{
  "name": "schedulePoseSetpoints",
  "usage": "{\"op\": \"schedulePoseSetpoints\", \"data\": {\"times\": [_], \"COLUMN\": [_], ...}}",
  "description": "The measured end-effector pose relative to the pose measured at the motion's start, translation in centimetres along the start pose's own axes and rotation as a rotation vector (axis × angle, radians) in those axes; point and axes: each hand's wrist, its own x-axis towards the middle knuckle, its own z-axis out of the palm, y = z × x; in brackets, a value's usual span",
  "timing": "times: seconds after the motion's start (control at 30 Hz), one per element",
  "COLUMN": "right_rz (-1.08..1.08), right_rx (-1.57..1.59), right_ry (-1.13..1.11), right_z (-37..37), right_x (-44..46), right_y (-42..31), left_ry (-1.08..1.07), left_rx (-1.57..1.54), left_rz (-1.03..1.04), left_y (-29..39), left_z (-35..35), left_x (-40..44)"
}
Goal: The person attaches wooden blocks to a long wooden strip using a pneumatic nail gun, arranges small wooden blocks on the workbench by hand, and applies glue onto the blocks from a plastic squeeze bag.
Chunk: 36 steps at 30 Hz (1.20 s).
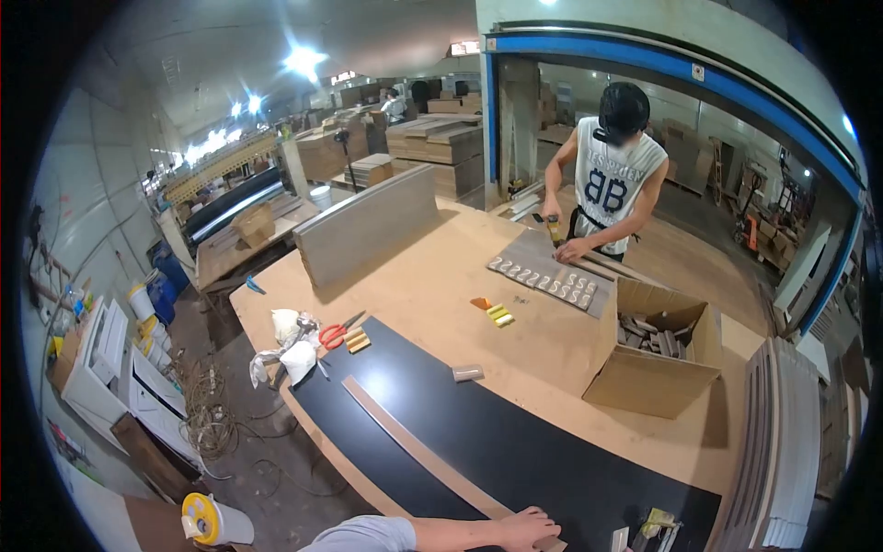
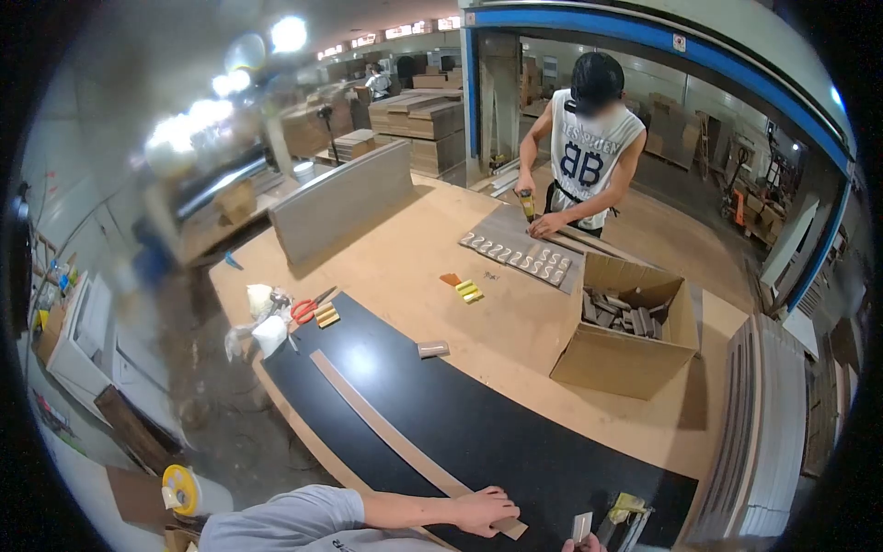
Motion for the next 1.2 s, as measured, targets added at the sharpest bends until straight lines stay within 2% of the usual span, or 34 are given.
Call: {"op": "schedulePoseSetpoints", "data": {"times": [0.07, 0.13, 0.17, 0.2, 0.23, 0.27, 0.3, 0.37, 0.4, 0.47, 0.73, 0.83, 0.93, 1.2], "right_rz": [-0.025, -0.184, -0.118, -0.31, -0.352, -0.411, -0.421, -0.386, -0.334, -0.276, -0.24, -0.245, -0.258, -0.272], "right_rx": [-0.003, -0.118, 0.088, -0.013, -0.19, -0.239, -0.213, -0.254, -0.265, -0.209, -0.176, -0.143, -0.122, -0.103], "right_ry": [-0.091, -0.121, -0.206, -0.127, -0.187, -0.181, -0.206, -0.262, -0.352, -0.403, -0.349, -0.314, -0.289, -0.297], "right_z": [0.7, 0.7, 2.7, 3.9, 2.6, 2.7, 3.0, 3.4, 2.8, 2.4, 2.5, 2.7, 2.8, 2.8], "right_x": [0.2, 0.5, 1.1, 0.9, 0.8, 0.6, 0.4, -0.9, -1.3, -1.8, -2.8, -3.2, -3.4, -3.1], "right_y": [1.6, -0.1, 3.4, 3.8, 0.1, -1.0, -1.5, -1.5, -2.3, -2.5, -1.6, -1.4, -1.1, -0.3], "left_ry": [-0.149, -0.061, -0.048, -0.011, -0.031, -0.104, -0.098, -0.053, 0.049, 0.11, 0.091, 0.147, 0.141, 0.029], "left_rx": [-0.138, -0.049, -0.04, -0.007, 0.04, 0.063, 0.043, 0.154, 0.143, 0.099, 0.001, -0.029, 0.031, 0.041], "left_rz": [-0.074, 0.023, 0.051, 0.083, 0.089, -0.002, 0.008, 0.008, 0.029, 0.017, -0.014, 0.092, 0.081, 0.032], "left_y": [2.7, 3.1, 3.3, 3.2, 3.9, 4.8, 4.3, 3.4, 3.2, 2.6, 2.6, 2.3, 3.4, 3.4], "left_z": [-1.6, -0.9, -0.7, -1.0, -2.8, -4.8, -5.6, -6.2, -6.1, -5.7, -3.1, -1.4, -1.1, -0.1], "left_x": [-1.3, -3.0, -3.6, -4.0, -4.0, -4.0, -3.9, -3.7, -3.9, -3.6, -1.8, -0.4, 0.3, 1.7]}}
